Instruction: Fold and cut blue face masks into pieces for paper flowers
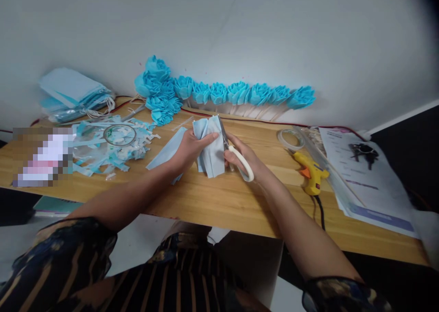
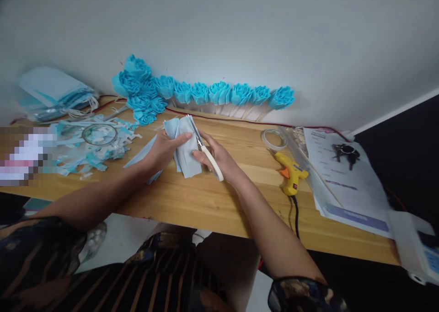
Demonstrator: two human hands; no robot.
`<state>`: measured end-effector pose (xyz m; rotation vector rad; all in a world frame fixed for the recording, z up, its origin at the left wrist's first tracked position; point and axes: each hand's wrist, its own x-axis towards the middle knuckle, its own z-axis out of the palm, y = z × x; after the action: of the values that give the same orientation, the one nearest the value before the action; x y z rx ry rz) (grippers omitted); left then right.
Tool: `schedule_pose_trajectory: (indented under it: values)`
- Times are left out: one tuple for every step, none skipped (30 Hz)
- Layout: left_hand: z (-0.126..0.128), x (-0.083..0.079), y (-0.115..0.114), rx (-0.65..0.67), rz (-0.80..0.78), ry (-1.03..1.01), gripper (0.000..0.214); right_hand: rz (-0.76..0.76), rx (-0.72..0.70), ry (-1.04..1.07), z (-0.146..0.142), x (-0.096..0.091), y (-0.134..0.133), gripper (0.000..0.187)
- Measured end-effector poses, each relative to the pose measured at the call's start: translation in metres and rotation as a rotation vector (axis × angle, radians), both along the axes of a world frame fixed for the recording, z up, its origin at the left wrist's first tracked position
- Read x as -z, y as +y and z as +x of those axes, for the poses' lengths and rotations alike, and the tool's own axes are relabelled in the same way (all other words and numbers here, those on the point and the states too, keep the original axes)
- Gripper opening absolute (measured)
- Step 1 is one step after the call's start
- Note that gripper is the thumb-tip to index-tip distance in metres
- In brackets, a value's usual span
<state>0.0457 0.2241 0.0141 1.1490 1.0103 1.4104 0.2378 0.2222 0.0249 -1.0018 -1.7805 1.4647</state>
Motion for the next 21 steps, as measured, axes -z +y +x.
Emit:
schedule_pose_trajectory:
  values:
    - [0.0001, 0.0, -0.0003, 0.001, 0.001, 0.007, 0.042, 0.011, 0.006, 0.005, -0.0001, -0.0007, -0.0004, 0.107]
    - [0.0001, -0.0002, -0.0006, 0.003, 0.001, 0.01, 0.043, 0.021, 0.011, 0.01, -0.0001, -0.0014, -0.0008, 0.106]
    - [0.0, -0.0005, -0.0008, 0.007, 0.002, 0.007, 0.043, 0.028, 0.014, 0.015, -0.0002, -0.002, -0.0011, 0.104]
    - [-0.0001, -0.0009, -0.001, 0.01, 0.002, 0.0, 0.042, 0.03, 0.013, 0.02, -0.0003, -0.0024, -0.0013, 0.104]
    - [-0.0002, -0.0014, -0.0012, 0.012, -0.001, -0.007, 0.042, 0.028, 0.012, 0.025, -0.0003, -0.0025, -0.0015, 0.104]
    - [-0.0003, -0.0018, -0.0014, 0.01, -0.002, -0.014, 0.041, 0.022, 0.009, 0.025, -0.0003, -0.0024, -0.0015, 0.104]
    - [-0.0003, -0.0022, -0.0014, 0.004, -0.002, -0.016, 0.04, 0.016, 0.008, 0.022, -0.0002, -0.0021, -0.0014, 0.105]
    - [-0.0002, -0.0024, -0.0014, 0.0, -0.001, -0.014, 0.039, 0.011, 0.009, 0.017, -0.0001, -0.0018, -0.0013, 0.106]
    - [-0.0001, -0.0025, -0.0012, -0.002, 0.0, -0.01, 0.039, 0.008, 0.009, 0.012, 0.0, -0.0015, -0.0011, 0.107]
    - [-0.0001, -0.0024, -0.001, 0.002, 0.0, -0.004, 0.039, 0.003, 0.008, 0.005, 0.0, -0.0014, -0.001, 0.107]
    - [0.0, -0.0022, -0.0007, 0.011, -0.004, 0.003, 0.04, -0.002, 0.011, -0.001, -0.0001, -0.0015, -0.001, 0.108]
    - [0.0, -0.0018, -0.0004, 0.023, -0.01, 0.009, 0.041, -0.006, 0.015, -0.006, -0.0003, -0.0018, -0.001, 0.108]
    - [-0.0001, -0.0015, -0.0001, 0.034, -0.017, 0.014, 0.041, -0.009, 0.019, -0.009, -0.0007, -0.0023, -0.0011, 0.108]
    - [-0.0002, -0.0012, 0.0002, 0.042, -0.02, 0.016, 0.042, -0.011, 0.022, -0.009, -0.0011, -0.0029, -0.0012, 0.108]
    - [-0.0004, -0.0009, 0.0003, 0.046, -0.022, 0.016, 0.042, -0.012, 0.025, -0.007, -0.0016, -0.0035, -0.0014, 0.108]
    - [-0.0006, -0.0006, 0.0004, 0.048, -0.022, 0.014, 0.042, -0.013, 0.027, -0.003, -0.0022, -0.0039, -0.0014, 0.108]
    - [-0.0007, -0.0003, 0.0004, 0.048, -0.021, 0.01, 0.042, -0.014, 0.026, 0.005, -0.0026, -0.0041, -0.0014, 0.107]
    - [-0.0007, 0.0, 0.0004, 0.048, -0.022, 0.005, 0.042, -0.017, 0.025, 0.014, -0.003, -0.0041, -0.0013, 0.106]
    - [-0.0005, 0.0003, 0.0003, 0.049, -0.024, -0.002, 0.042, -0.019, 0.026, 0.024, -0.0033, -0.0039, -0.0011, 0.106]
    - [-0.0003, 0.0006, 0.0003, 0.052, -0.03, -0.011, 0.042, -0.019, 0.029, 0.032, -0.0035, -0.0036, -0.0009, 0.106]
    - [0.0, 0.0009, 0.0004, 0.055, -0.037, -0.023, 0.042, -0.017, 0.032, 0.039, -0.0037, -0.0032, -0.0007, 0.105]
